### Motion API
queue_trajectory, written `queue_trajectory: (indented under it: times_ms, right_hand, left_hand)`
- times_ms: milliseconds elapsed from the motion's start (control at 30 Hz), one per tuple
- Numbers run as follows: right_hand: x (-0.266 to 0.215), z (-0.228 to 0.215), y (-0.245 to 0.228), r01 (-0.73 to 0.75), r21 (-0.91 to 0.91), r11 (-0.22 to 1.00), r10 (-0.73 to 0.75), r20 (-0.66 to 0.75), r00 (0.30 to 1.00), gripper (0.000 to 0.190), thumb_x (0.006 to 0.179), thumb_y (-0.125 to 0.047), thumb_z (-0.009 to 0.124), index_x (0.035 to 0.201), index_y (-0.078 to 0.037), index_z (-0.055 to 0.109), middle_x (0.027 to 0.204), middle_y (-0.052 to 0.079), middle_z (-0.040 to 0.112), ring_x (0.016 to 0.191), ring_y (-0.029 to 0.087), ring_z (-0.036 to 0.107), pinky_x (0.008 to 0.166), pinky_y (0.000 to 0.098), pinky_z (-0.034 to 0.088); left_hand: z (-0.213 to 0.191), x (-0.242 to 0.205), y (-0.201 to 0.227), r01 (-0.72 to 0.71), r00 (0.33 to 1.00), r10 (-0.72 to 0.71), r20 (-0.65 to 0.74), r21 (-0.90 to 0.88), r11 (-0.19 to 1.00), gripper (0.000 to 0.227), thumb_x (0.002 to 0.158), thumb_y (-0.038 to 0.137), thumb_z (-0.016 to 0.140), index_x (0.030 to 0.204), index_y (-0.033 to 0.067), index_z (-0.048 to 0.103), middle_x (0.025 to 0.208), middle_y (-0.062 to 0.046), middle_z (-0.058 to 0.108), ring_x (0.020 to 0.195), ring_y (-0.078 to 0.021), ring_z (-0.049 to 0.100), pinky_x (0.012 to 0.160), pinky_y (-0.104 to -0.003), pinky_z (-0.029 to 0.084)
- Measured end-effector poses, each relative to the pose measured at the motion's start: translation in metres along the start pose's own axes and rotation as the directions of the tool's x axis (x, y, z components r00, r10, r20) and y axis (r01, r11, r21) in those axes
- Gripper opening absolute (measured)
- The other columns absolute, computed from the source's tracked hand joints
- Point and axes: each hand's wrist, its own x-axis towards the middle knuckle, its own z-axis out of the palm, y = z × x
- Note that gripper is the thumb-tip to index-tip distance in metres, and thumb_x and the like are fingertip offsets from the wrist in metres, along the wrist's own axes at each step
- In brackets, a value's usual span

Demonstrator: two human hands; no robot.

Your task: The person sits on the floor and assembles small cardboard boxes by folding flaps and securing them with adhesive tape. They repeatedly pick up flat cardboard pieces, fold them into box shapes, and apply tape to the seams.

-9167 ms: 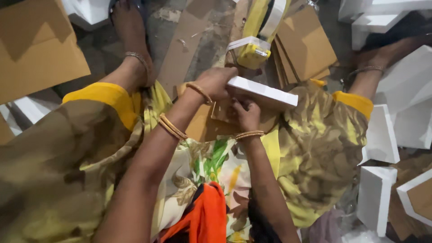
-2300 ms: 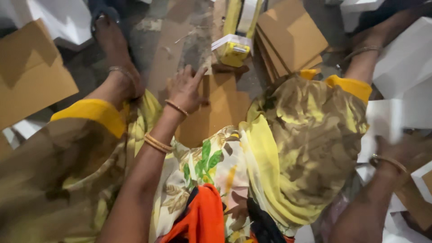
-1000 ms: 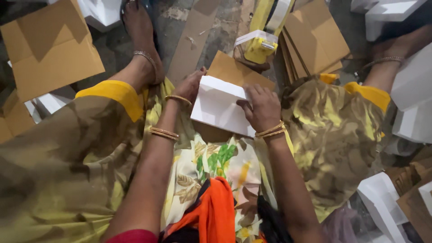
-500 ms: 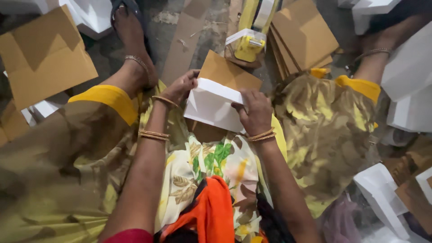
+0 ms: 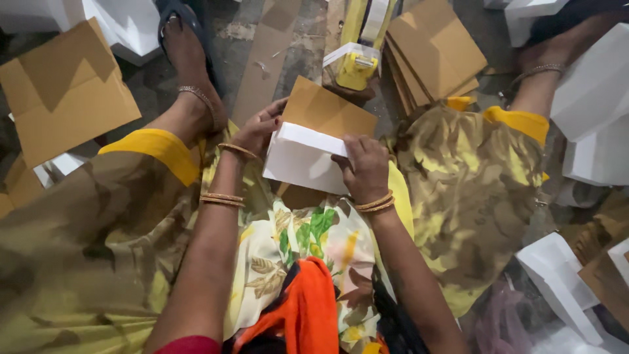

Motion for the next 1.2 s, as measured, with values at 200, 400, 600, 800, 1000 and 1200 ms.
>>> queue_trajectory:
  times_ms: [200, 400, 600, 800, 1000, 1200]
  right_hand:
    - [-0.001, -0.003, -0.008, -0.009, -0.001, 1.0, 0.009, -0.013, 1.0, 0.045, 0.084, -0.023, 0.081, 0.123, -0.009, 0.063, 0.108, 0.011, 0.064, 0.102, 0.034, 0.059, 0.089, 0.0477, 0.042]
    - [-0.002, -0.004, -0.017, -0.013, 0.028, 1.0, 0.017, -0.138, 0.99, 0.054, 0.081, -0.021, 0.084, 0.13, -0.011, 0.062, 0.122, 0.015, 0.063, 0.115, 0.033, 0.057, 0.096, 0.0461, 0.044]
    - [0.011, -0.003, -0.025, -0.004, 0.007, 1.0, 0.005, -0.188, 0.982, 0.072, 0.076, -0.028, 0.088, 0.136, -0.005, 0.056, 0.123, 0.014, 0.062, 0.121, 0.036, 0.049, 0.105, 0.0488, 0.041]
    - [0.029, -0.003, -0.031, -0.015, -0.202, 0.979, 0.0, -0.078, 0.997, 0.051, 0.079, -0.022, 0.087, 0.124, -0.014, 0.064, 0.119, 0.005, 0.064, 0.122, 0.032, 0.051, 0.108, 0.0449, 0.038]
    - [0.044, 0.002, -0.002, -0.002, -0.287, 0.958, -0.009, -0.039, 0.999, 0.06, 0.07, -0.027, 0.09, 0.123, -0.019, 0.064, 0.111, 0.006, 0.062, 0.118, 0.033, 0.052, 0.11, 0.0509, 0.034]
    - [0.025, 0.015, 0.036, -0.096, 0.02, 0.995, 0.098, -0.209, 0.973, 0.089, 0.071, -0.039, 0.095, 0.142, -0.009, 0.051, 0.139, 0.014, 0.058, 0.13, 0.034, 0.053, 0.11, 0.0473, 0.038]
  left_hand:
    - [-0.015, 0.01, -0.017, -0.055, 0.995, 0.064, -0.074, 0.121, 0.991, 0.057, 0.099, 0.03, 0.066, 0.145, -0.0025, 0.055, 0.123, -0.011, 0.066, 0.109, -0.0157, 0.064, 0.094, -0.028, 0.049]
    - [-0.04, 0.016, -0.022, -0.127, 0.981, 0.181, -0.074, 0.46, 0.879, 0.041, 0.116, 0.038, 0.059, 0.115, -0.003, 0.062, 0.108, -0.009, 0.061, 0.098, -0.0166, 0.056, 0.091, -0.031, 0.048]
    - [0.016, 0.02, 0.043, 0.222, 0.971, -0.088, -0.222, 0.701, 0.678, 0.048, 0.09, 0.046, 0.074, 0.117, 0.0062, 0.074, 0.114, -0.006, 0.074, 0.107, -0.0135, 0.065, 0.096, -0.029, 0.049]
    - [0.1, 0.021, 0.073, 0.321, 0.934, -0.109, -0.339, 0.935, -0.152, 0.058, 0.068, 0.048, 0.088, 0.109, 0.01, 0.073, 0.107, -0.011, 0.073, 0.102, -0.0308, 0.069, 0.091, -0.04, 0.052]
    - [0.097, 0.034, 0.011, -0.01, 0.881, 0.406, 0.242, 0.868, -0.496, 0.048, 0.065, 0.026, 0.084, 0.107, 0.0103, 0.065, 0.101, -0.009, 0.064, 0.099, -0.0325, 0.061, 0.087, -0.048, 0.043]
    - [0.07, 0.032, -0.01, -0.089, 0.862, 0.389, 0.325, 0.853, -0.514, 0.051, 0.068, 0.026, 0.084, 0.11, 0.01, 0.059, 0.104, -0.008, 0.059, 0.103, -0.0305, 0.056, 0.097, -0.047, 0.039]
